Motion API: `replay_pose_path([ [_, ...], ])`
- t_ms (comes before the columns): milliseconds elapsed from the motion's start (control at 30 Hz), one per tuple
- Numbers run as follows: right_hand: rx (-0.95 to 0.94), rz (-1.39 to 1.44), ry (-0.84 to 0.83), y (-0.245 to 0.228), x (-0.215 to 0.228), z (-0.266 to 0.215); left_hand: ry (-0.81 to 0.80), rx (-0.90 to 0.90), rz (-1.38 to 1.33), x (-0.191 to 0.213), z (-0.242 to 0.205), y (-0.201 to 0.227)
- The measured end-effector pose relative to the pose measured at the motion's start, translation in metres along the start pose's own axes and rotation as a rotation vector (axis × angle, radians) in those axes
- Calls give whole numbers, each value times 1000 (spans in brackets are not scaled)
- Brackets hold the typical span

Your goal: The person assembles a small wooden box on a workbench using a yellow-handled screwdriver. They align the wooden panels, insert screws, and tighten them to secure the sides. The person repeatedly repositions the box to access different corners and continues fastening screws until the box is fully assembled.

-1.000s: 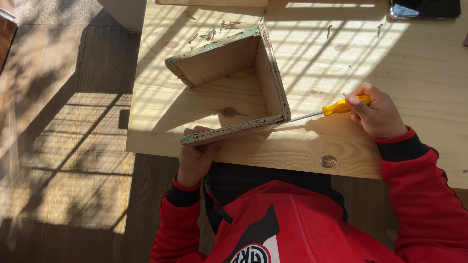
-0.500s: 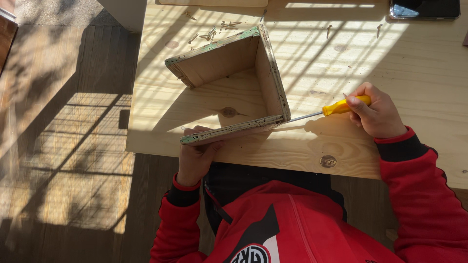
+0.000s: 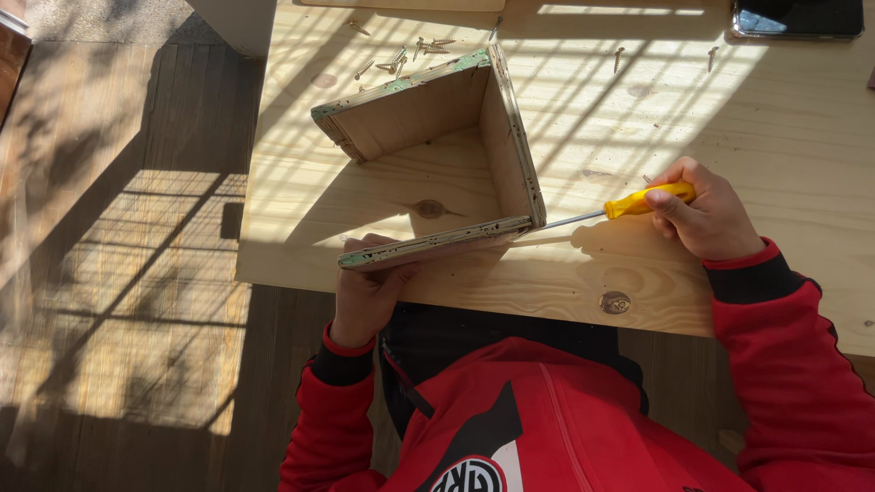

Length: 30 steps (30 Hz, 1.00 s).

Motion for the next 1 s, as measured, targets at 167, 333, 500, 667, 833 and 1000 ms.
replay_pose_path([
  [167, 121, 0, -52, -1, -2, -3, -7, 3, -18, -2, 0, 0],
  [333, -53, -93, 38, 10, 4, 4, -13, 2, 24, -1, 1, 1],
  [500, 9, 6, 64, 11, 3, 3, -33, -10, 77, -1, 4, 10],
  [667, 29, 64, 79, 12, 5, 0, -3, 34, 80, 4, -2, -2],
  [833, 109, 180, 39, 3, 2, -3, 25, 40, 83, 3, -2, 8],
  [1000, 67, 297, 217, 21, 19, 3, 9, 85, 138, 3, 0, 16],
])
Point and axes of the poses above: each hand's wrist, its own z-axis towards the middle knuckle, its own x-axis out of the back of the hand, y = z × x, the point moved 6 cm from there along z, towards the middle knuckle, and after that the axes turned 11 degrees about -x, right-handed, at the moved point
